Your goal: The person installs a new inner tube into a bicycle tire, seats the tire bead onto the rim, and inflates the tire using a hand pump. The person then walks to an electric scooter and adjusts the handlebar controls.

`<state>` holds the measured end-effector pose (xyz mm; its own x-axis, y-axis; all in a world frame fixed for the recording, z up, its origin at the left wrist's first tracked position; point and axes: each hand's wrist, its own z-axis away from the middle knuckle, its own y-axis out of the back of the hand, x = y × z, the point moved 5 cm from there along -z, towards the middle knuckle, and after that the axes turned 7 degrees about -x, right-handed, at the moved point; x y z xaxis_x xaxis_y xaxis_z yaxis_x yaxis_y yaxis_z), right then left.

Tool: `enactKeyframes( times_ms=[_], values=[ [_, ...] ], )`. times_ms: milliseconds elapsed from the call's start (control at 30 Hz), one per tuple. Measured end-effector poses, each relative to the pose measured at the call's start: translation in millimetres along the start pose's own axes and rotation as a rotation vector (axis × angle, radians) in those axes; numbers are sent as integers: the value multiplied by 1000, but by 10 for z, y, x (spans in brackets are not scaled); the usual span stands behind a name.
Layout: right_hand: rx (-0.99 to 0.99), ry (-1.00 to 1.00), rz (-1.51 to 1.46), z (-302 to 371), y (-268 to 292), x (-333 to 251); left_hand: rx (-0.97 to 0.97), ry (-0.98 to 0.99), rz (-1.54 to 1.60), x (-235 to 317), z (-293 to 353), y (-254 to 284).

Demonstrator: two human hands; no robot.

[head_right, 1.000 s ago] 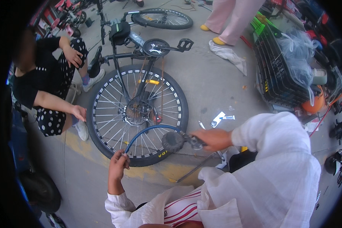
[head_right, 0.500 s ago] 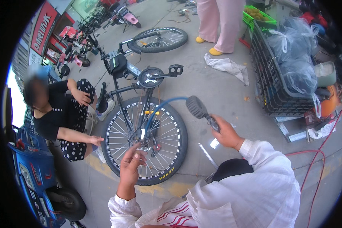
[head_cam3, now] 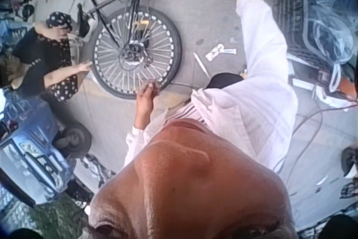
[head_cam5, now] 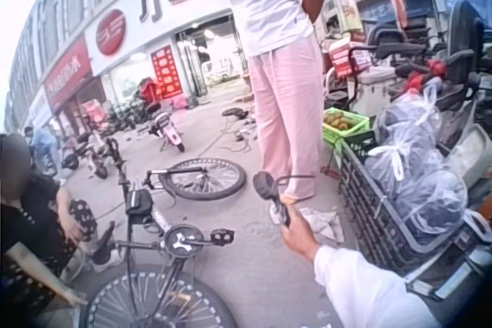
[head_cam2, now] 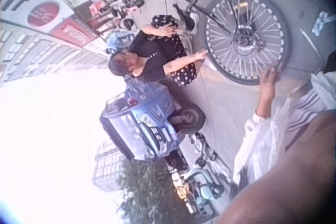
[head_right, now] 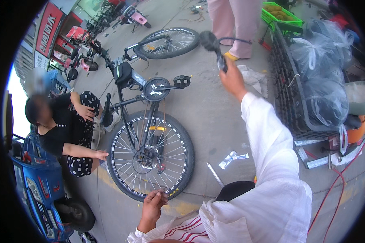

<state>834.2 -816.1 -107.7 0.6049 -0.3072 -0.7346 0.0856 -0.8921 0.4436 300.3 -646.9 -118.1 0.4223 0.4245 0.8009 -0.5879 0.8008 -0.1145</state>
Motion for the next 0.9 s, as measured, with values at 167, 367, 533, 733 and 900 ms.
enactKeyframes(
  times_ms=[167,367,533,733,900],
  values=[
    [96,-149,172,-754,58,300,143,24,87,-300,93,169],
    [112,-197,198,-1039,16,395,161,81,89,-480,165,217],
    [114,-144,171,-1033,-53,379,197,113,22,-607,220,311],
    [138,-41,142,-1002,-87,297,203,161,-22,-835,277,455],
    [124,-24,149,-1008,-89,244,206,172,-27,-926,372,500]
  ],
)
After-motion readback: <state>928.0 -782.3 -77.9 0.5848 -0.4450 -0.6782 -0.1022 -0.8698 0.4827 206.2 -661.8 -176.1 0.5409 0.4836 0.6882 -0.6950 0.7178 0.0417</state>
